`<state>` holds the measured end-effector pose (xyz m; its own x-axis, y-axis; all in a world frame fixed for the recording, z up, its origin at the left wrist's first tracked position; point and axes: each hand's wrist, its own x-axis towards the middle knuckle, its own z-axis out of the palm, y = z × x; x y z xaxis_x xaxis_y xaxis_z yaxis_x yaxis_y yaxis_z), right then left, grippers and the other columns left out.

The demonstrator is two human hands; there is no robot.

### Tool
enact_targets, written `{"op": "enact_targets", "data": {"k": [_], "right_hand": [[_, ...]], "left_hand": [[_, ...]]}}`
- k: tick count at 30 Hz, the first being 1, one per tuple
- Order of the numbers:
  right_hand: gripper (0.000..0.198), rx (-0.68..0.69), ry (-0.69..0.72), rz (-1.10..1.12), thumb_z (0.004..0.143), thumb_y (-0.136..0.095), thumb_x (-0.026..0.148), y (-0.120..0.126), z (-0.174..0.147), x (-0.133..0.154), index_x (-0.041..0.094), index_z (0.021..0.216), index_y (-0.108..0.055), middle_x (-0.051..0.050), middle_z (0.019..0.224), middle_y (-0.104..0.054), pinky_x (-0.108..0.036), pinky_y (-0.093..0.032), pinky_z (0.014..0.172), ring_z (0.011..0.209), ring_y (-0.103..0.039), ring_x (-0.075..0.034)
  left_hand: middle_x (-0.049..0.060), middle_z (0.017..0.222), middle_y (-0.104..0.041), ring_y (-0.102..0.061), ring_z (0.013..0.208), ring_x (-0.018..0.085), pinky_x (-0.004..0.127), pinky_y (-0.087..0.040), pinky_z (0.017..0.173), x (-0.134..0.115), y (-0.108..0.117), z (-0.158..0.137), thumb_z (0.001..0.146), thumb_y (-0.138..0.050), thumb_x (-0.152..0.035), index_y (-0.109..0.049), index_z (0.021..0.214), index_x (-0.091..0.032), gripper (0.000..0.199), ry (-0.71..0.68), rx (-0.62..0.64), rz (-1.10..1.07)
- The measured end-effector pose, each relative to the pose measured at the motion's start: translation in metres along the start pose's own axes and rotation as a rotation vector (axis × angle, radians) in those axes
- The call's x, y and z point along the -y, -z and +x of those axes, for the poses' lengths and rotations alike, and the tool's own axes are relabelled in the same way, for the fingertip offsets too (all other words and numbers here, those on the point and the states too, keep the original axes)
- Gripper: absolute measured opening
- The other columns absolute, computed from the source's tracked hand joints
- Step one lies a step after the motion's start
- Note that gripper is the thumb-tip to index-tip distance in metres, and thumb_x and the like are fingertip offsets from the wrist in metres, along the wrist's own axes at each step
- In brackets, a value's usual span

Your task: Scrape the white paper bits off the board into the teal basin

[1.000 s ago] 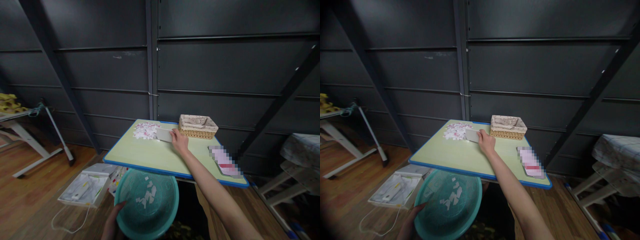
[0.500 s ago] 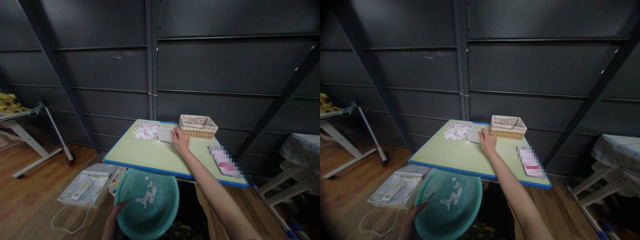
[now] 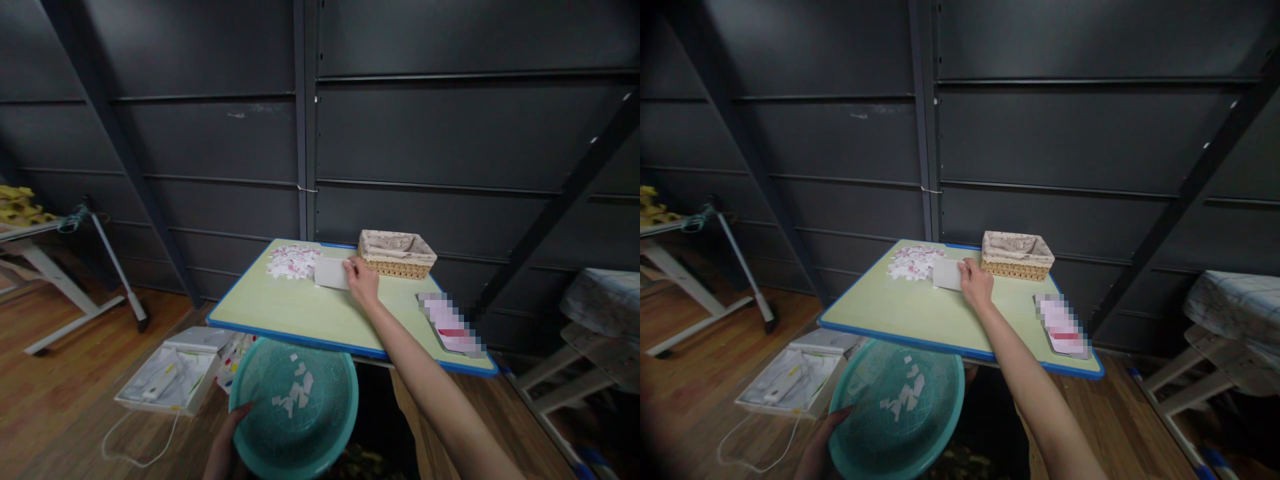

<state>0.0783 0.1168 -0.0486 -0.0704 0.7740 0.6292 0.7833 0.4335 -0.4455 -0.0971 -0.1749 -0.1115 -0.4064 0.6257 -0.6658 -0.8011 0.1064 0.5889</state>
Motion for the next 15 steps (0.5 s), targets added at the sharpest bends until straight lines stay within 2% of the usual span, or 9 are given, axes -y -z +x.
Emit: {"op": "enact_targets", "data": {"k": [5,11,15], "right_hand": [[0.034,0.011,0.014,-0.006,0.099,-0.042,0.04,0.0012,0.0,0.0004,0.021,0.107,-0.069,-0.006,0.08,-0.071,-0.025,-0.032,0.061,0.069,-0.06,-0.018],[0.032,-0.004,-0.006,-0.086,0.099,-0.044,0.038,0.0054,0.0004,0.0021,0.02,0.11,-0.068,-0.005,0.079,-0.07,-0.025,-0.027,0.06,0.066,-0.058,-0.016],[0.03,0.008,-0.01,-0.121,0.099,-0.045,0.037,0.007,0.0007,0.0029,0.02,0.109,-0.068,-0.005,0.079,-0.07,-0.025,-0.024,0.059,0.064,-0.055,-0.015]], "left_hand": [[0.008,0.071,-0.08,-0.071,0.099,0.036,0.049,-0.055,0.092,0.0025,-0.0004,-0.001,0.072,-0.066,-0.012,-0.059,0.126,-0.007,0.055,-0.025,0.008,0.021],[0.008,0.067,-0.079,-0.072,0.094,0.035,0.048,-0.057,0.087,0.0035,-0.004,-0.0042,0.071,-0.065,-0.009,-0.051,0.133,-0.002,0.064,-0.061,-0.002,0.022],[0.005,0.069,-0.08,-0.074,0.085,0.035,0.05,-0.058,0.085,0.0032,-0.0049,-0.0058,0.072,-0.064,-0.01,-0.055,0.131,-0.007,0.06,-0.061,-0.011,0.027]]}}
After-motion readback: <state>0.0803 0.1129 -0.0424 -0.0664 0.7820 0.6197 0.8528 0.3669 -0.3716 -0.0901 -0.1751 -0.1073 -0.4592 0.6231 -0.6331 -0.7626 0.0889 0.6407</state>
